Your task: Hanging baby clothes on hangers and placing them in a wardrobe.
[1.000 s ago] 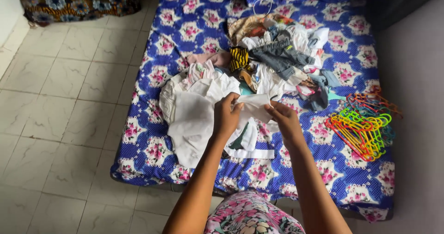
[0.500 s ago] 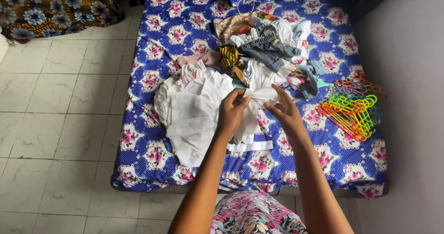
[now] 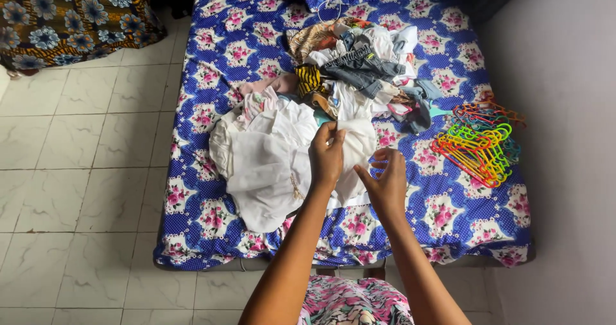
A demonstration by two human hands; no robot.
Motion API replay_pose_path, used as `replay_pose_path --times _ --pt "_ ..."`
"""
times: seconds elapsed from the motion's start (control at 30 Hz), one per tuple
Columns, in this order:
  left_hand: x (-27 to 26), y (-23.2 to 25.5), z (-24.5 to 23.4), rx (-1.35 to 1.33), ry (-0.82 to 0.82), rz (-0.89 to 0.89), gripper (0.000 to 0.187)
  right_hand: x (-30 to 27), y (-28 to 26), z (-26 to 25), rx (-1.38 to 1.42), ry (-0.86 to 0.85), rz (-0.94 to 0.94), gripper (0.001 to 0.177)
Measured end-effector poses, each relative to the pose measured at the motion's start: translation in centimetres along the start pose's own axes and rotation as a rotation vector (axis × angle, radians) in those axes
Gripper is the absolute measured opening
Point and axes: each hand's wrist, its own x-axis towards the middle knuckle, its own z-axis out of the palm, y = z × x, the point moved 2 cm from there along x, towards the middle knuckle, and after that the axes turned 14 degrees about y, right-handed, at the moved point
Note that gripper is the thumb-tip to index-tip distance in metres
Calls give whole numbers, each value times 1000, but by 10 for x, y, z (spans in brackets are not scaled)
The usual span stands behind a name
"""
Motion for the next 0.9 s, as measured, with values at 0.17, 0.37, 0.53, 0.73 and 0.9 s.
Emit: replay_pose_path --times 0.17,0.37,0.53,0.73,0.9 --pt "-11 -3 17 24 77 -14 17 2 8 -1 -94 -129 -189 36" --pt "-22 -24 51 -48 -10 -184 19 42 60 -8 65 -226 96 29" --pt "-38 -49 60 -33 -175 -95 21 85 94 -18 572 -365 308 22" --pt "-85 -27 66 161 -148 100 36 109 111 -41 738 -431 531 21" --pt "-128 2 79 223 -207 116 66 109 120 -55 788 -395 668 20"
